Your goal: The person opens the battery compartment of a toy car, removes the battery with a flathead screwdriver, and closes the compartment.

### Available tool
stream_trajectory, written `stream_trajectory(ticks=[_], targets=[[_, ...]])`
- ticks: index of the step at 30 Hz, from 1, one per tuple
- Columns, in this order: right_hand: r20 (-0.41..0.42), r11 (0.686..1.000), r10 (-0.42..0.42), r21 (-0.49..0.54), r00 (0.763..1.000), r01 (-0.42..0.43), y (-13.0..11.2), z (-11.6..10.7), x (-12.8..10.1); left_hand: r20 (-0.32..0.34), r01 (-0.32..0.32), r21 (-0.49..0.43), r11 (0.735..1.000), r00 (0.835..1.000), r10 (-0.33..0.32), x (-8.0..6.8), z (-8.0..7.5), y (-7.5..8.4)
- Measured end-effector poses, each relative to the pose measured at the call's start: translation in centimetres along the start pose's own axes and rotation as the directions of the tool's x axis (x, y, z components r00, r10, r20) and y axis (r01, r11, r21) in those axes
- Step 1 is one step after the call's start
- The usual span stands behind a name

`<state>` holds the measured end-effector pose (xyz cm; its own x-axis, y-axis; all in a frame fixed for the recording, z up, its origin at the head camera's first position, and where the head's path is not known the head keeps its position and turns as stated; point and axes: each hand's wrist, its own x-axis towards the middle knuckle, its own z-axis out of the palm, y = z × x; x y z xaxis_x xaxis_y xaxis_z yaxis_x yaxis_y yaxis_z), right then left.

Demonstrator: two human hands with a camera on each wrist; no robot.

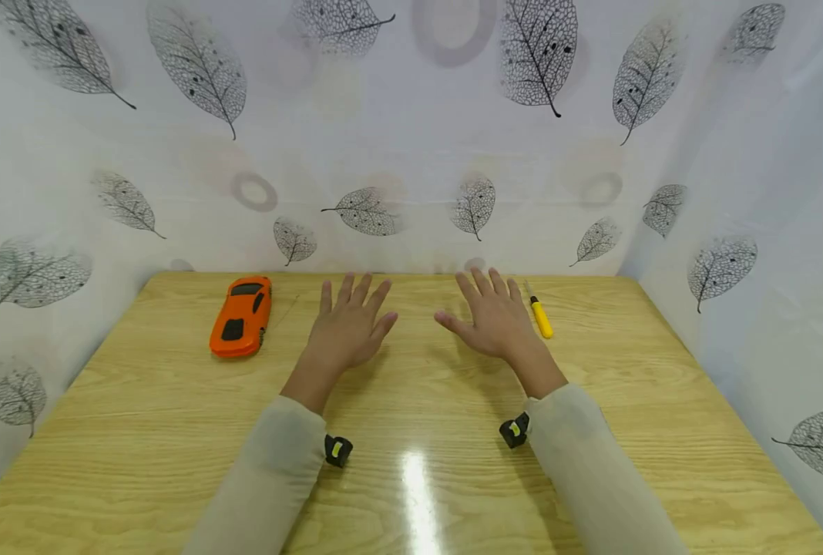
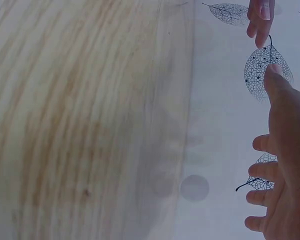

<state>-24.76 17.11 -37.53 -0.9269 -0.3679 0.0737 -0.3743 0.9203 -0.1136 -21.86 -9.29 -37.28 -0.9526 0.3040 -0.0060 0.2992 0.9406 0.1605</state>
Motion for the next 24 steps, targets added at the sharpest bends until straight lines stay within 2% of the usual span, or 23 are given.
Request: stream_trajectory(ticks=[13,18,24], targets=[[-0.021,0.999,-0.029,-0.018,0.999,0.028,-0.6,-0.8,1.0,-0.064,-0.017,0.113,0.993,0.998,0.024,0.9,-2.5,0.6],[-0.027,0.999,-0.037,-0.023,0.999,0.036,-0.9,-0.8,1.7,-0.084,-0.017,0.157,0.988,0.996,0.031,1.3,-4.1,0.4],[-0.034,0.998,-0.054,-0.034,0.998,0.053,-1.7,-1.1,2.6,-0.088,0.004,0.149,0.989,0.996,0.01,1.1,-6.2,-0.5]])
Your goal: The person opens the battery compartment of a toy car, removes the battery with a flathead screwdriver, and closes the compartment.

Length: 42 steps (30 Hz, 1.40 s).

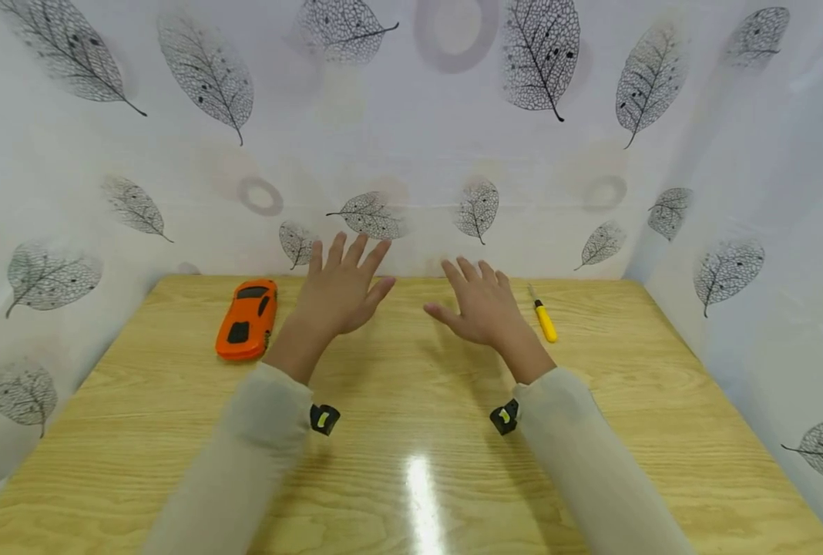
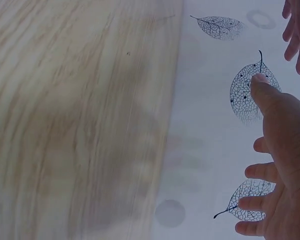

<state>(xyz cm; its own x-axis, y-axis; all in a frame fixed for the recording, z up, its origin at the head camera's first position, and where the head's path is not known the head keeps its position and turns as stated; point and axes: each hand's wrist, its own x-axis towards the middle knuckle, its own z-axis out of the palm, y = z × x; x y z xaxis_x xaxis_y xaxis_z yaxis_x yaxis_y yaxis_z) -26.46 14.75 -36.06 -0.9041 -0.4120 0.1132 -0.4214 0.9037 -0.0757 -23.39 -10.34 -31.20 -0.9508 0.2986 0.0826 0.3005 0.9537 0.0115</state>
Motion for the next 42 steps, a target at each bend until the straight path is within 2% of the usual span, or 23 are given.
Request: stream_trajectory(ticks=[7,13,19,24,31,35,42], targets=[[0.016,1.0,-0.024,-0.011,1.0,0.024,-1.4,-0.1,1.1,0.038,0.031,-0.029,0.999,0.999,-0.029,-0.7,-1.2,-2.5],[0.021,0.999,-0.048,0.006,0.999,0.048,-2.8,0.1,2.1,0.053,0.056,-0.058,0.997,0.997,-0.053,-1.7,-1.2,-5.1],[0.031,0.996,-0.082,0.046,0.996,0.08,-4.5,0.2,2.8,0.043,0.067,-0.042,0.997,0.997,-0.065,-3.1,-1.1,-8.2],[0.03,0.994,-0.106,0.041,0.994,0.104,-5.8,0.3,3.5,0.072,0.095,-0.051,0.994,0.993,-0.091,-4.4,-1.4,-10.6],[0.049,0.991,-0.117,0.063,0.992,0.114,-7.5,1.1,4.2,0.097,0.122,-0.049,0.991,0.988,-0.116,-5.6,-0.3,-13.6],[0.079,0.992,-0.12,0.053,0.99,0.116,-8.6,1.5,4.6,0.139,0.139,-0.06,0.989,0.982,-0.129,-6.3,0.6,-15.1],[0.096,0.984,-0.167,0.077,0.981,0.159,-10.7,2.3,5.4,0.178,0.164,-0.113,0.98,0.974,-0.142,-7.5,2.0,-17.7]])
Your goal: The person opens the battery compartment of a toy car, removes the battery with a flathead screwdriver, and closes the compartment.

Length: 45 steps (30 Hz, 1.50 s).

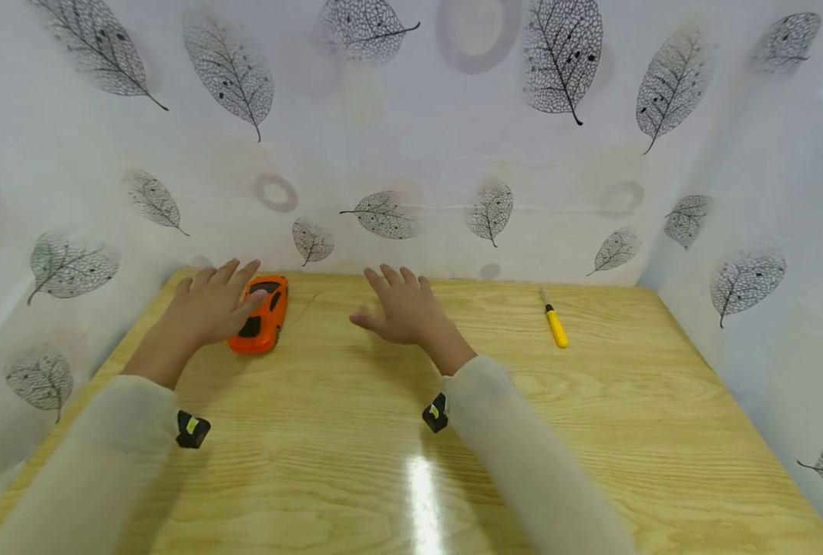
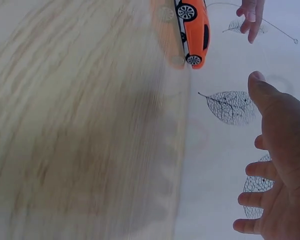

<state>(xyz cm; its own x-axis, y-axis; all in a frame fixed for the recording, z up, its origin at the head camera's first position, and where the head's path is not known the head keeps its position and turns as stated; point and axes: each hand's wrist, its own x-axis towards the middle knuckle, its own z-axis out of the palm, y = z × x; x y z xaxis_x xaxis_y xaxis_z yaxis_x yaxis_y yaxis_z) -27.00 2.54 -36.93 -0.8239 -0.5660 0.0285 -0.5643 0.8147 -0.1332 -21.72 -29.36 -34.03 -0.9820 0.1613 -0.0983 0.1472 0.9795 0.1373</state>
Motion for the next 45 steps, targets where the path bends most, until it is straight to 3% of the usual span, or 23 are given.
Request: stream_trajectory(ticks=[5,13,18,24,30,34,39,41,45], targets=[[0.017,0.998,-0.034,0.046,0.999,0.033,-1.6,0.6,0.9,0.023,0.022,-0.036,0.999,1.0,-0.022,-0.1,0.8,-1.8],[0.053,0.994,-0.075,0.084,0.996,0.071,-4.2,2.1,2.4,0.055,0.023,-0.078,0.997,0.998,-0.019,0.3,2.1,-3.1],[0.077,0.99,-0.084,0.12,0.993,0.075,-5.6,3.3,3.2,0.044,0.006,-0.182,0.983,0.999,0.002,0.8,3.3,-3.9],[0.093,0.981,-0.097,0.176,0.991,0.079,-7.1,4.5,4.0,0.011,-0.044,-0.344,0.938,0.999,0.051,1.1,4.0,-4.7],[0.11,0.969,-0.093,0.238,0.99,0.064,-8.6,5.4,4.7,0.011,-0.042,-0.448,0.893,0.999,0.052,0.9,4.3,-5.3],[0.113,0.967,-0.09,0.248,0.99,0.06,-9.4,5.8,5.1,0.033,-0.004,-0.539,0.843,0.999,0.026,0.6,4.5,-5.7],[0.094,0.972,-0.124,0.21,0.988,0.102,-10.2,6.5,5.7,0.048,0.005,-0.658,0.753,0.998,0.036,0.4,4.8,-6.1],[0.087,0.974,-0.141,0.189,0.986,0.122,-10.4,6.7,5.9,0.045,0.004,-0.681,0.732,0.998,0.036,0.4,4.8,-6.3],[0.086,0.978,-0.149,0.163,0.985,0.133,-10.8,6.8,6.1,0.038,-0.001,-0.697,0.717,0.999,0.038,0.3,4.8,-6.3]])
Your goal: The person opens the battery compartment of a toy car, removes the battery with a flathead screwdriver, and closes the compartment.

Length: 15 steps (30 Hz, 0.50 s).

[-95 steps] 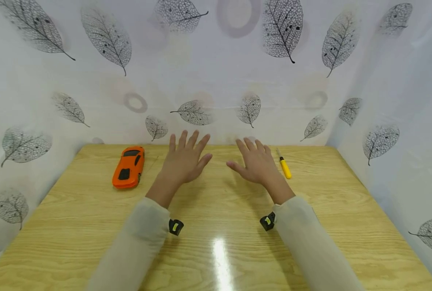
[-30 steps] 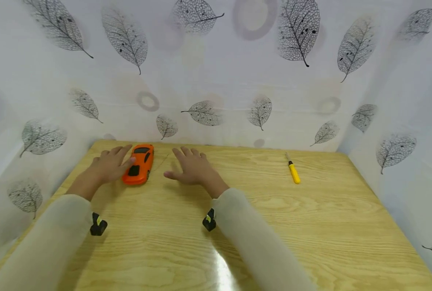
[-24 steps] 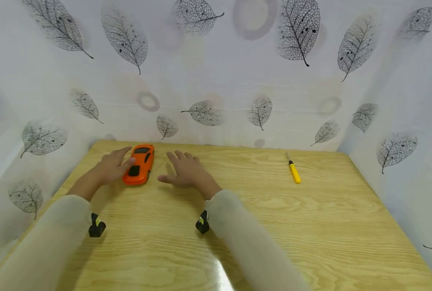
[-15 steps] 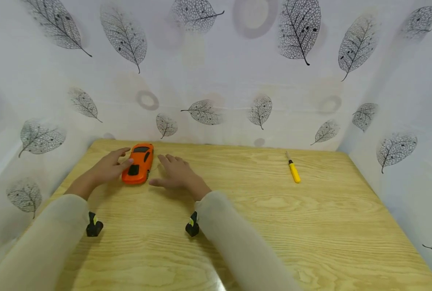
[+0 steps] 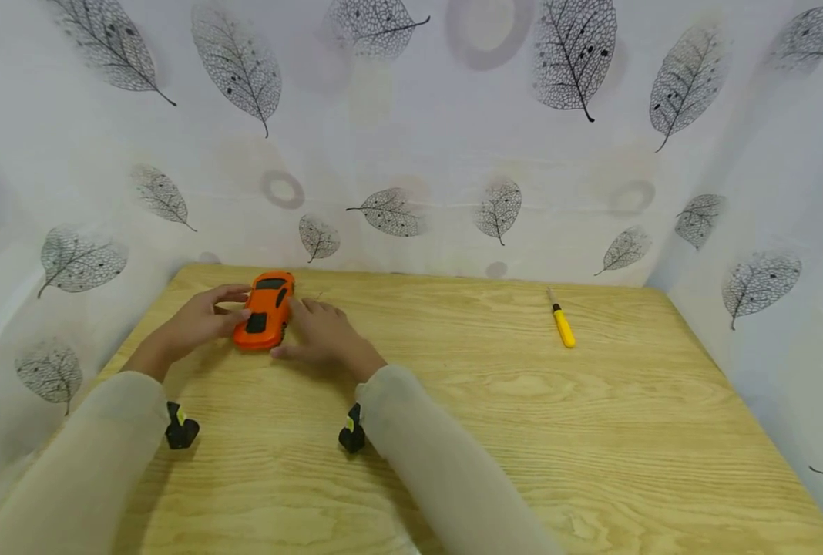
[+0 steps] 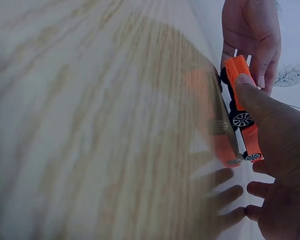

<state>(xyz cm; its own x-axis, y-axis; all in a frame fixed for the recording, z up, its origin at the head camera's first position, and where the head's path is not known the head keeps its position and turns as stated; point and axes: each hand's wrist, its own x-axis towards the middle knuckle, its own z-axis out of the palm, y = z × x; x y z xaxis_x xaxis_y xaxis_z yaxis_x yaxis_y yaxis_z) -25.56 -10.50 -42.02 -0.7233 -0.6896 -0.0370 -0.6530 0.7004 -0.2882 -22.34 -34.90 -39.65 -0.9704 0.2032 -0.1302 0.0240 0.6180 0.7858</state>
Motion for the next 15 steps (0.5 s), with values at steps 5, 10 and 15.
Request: stream_trajectory(ticks=[5,10,15], targets=[[-0.005,1.0,-0.013,0.002,1.0,0.013,-0.1,0.3,0.1,0.028,-0.009,-0.018,1.0,1.0,0.009,-0.1,0.1,0.3],[-0.05,0.996,-0.055,0.065,0.997,0.058,-0.3,0.9,0.2,0.042,0.002,-0.01,1.0,0.999,-0.001,-0.2,0.1,0.2],[-0.1,0.991,-0.081,0.099,0.992,0.091,-1.0,1.2,0.3,0.049,0.011,-0.013,1.0,0.999,-0.01,-0.1,-0.1,-0.1]])
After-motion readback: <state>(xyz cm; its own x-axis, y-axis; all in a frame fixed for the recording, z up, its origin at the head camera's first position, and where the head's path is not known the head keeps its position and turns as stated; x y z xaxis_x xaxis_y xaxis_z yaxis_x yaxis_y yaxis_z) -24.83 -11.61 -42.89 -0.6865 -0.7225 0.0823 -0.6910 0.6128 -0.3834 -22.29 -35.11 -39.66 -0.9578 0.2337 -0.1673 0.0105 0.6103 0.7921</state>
